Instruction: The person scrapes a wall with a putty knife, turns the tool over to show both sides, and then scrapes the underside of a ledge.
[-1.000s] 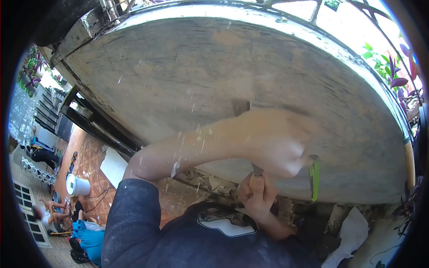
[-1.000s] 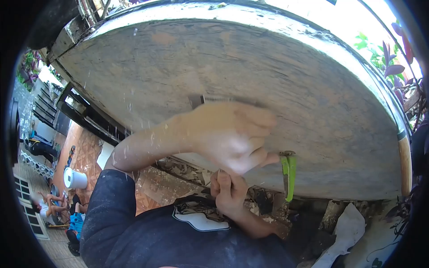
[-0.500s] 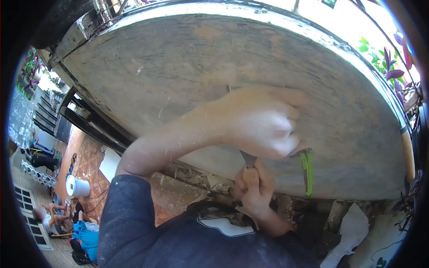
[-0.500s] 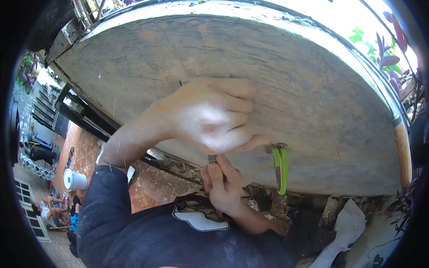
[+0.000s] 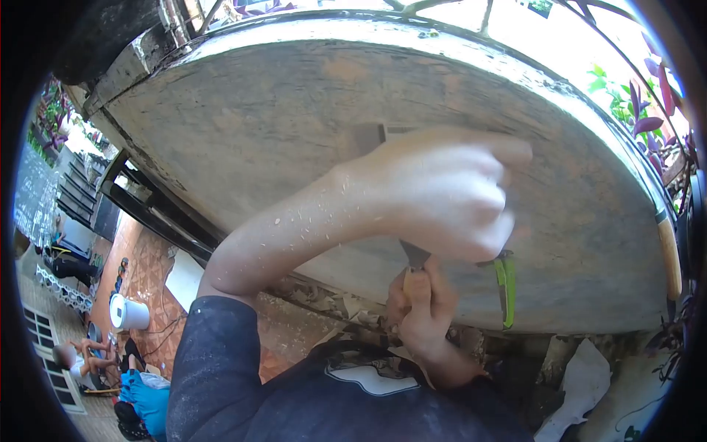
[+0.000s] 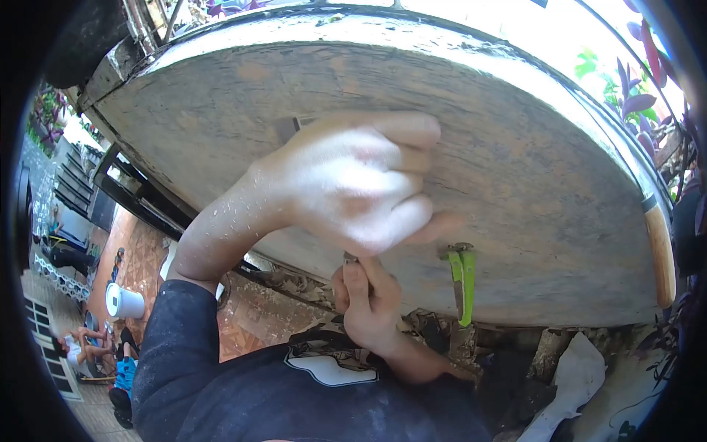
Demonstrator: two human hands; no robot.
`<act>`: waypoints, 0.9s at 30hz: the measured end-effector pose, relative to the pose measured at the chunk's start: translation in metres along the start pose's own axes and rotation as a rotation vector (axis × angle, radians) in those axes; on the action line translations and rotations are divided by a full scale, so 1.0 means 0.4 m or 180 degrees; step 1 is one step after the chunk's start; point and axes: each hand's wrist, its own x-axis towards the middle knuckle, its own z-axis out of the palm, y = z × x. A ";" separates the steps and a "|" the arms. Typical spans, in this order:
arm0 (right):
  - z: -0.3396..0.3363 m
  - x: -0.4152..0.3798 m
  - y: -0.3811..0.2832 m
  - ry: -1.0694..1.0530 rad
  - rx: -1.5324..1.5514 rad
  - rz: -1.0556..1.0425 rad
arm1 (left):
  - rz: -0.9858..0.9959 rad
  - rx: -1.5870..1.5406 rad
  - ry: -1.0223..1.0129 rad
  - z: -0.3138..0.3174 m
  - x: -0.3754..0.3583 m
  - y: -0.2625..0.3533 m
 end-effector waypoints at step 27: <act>-0.005 -0.063 -0.019 0.0264 -0.0092 0.0143 | -0.0474 -0.0646 -0.0033 0.043 -0.001 0.052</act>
